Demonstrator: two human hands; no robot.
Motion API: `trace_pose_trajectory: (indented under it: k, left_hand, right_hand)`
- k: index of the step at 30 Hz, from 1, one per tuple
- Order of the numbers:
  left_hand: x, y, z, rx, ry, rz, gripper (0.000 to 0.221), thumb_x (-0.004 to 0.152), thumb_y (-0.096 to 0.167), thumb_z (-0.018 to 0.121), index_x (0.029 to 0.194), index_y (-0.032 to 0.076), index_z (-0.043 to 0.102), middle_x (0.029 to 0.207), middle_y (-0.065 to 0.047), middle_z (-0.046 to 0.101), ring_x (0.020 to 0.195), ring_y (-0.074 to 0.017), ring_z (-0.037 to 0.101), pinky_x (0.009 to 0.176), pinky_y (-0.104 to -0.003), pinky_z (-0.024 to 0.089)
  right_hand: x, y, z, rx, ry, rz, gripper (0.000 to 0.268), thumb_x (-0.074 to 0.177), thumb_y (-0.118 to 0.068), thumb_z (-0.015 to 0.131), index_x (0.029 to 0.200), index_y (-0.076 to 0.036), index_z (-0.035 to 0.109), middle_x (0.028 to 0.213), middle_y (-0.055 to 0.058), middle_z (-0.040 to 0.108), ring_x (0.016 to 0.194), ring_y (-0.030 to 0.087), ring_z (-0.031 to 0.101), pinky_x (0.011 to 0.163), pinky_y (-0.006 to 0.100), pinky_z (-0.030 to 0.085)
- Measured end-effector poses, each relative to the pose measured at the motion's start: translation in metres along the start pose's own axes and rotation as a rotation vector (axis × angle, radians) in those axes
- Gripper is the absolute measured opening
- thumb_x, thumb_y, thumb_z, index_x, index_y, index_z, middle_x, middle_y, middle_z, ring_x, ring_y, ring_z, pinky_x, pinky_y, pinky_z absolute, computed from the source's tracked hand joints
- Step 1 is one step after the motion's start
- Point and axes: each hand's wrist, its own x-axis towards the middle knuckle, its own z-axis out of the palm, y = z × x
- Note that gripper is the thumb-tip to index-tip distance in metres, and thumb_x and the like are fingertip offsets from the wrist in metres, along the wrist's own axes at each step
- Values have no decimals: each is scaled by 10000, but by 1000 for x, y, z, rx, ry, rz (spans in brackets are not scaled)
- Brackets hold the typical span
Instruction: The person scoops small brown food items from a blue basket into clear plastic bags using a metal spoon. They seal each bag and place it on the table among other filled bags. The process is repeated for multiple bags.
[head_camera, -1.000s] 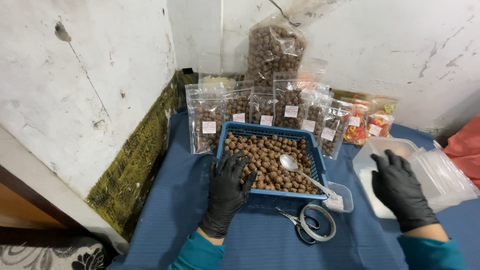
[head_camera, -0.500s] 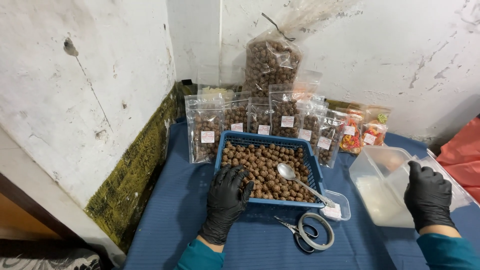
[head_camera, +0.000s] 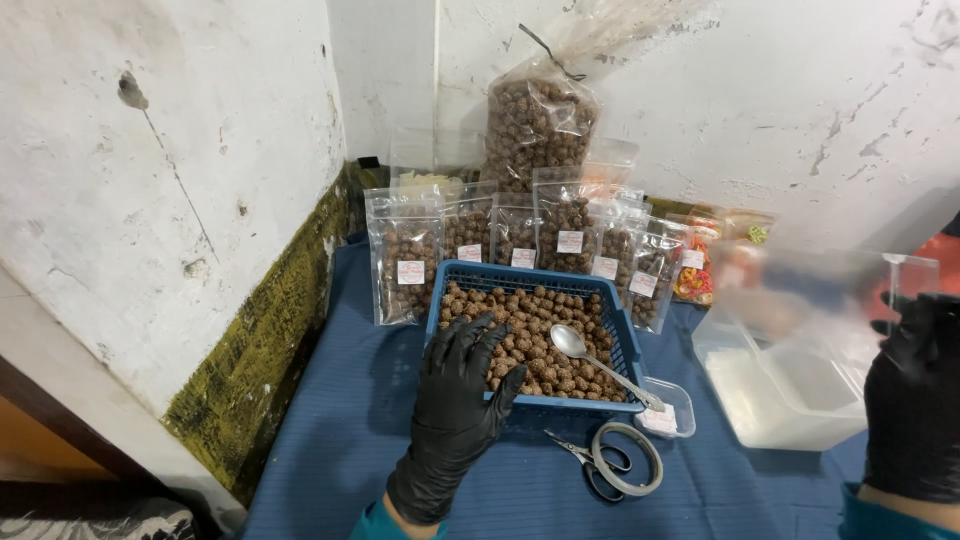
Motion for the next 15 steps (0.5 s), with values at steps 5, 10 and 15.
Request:
trace_pose_trajectory:
  k: [5, 10, 15]
  left_hand:
    - [10, 65, -60, -59, -61, 85, 818, 990, 638, 667, 1644, 238, 380, 1721, -100, 343, 1626, -403, 249, 1323, -673, 274]
    - [-11, 78, -29, 488, -37, 176, 800, 1048, -27, 493, 1723, 304, 221, 1795, -75, 187, 1666, -388, 135, 1281, -708, 301]
    - [-14, 56, -14, 635, -241, 232, 1875, 544, 1419, 730, 1746, 139, 74, 1821, -143, 38, 1674, -395, 25, 1336, -631, -18]
  right_hand:
    - [-44, -269, 139, 187, 101, 210, 62, 1230, -13, 434, 1292, -22, 440, 1167, 327, 675, 902, 381, 731, 705, 386, 583]
    - [-99, -284, 222, 456, -224, 493, 174, 1033, -92, 546, 1176, -21, 615, 842, 144, 644, 681, 232, 623, 624, 393, 642]
    - [-128, -264, 258, 568, -333, 540, 331, 1001, -167, 606, 1321, -85, 630, 1178, 101, 738, 1043, 196, 712, 894, 355, 601]
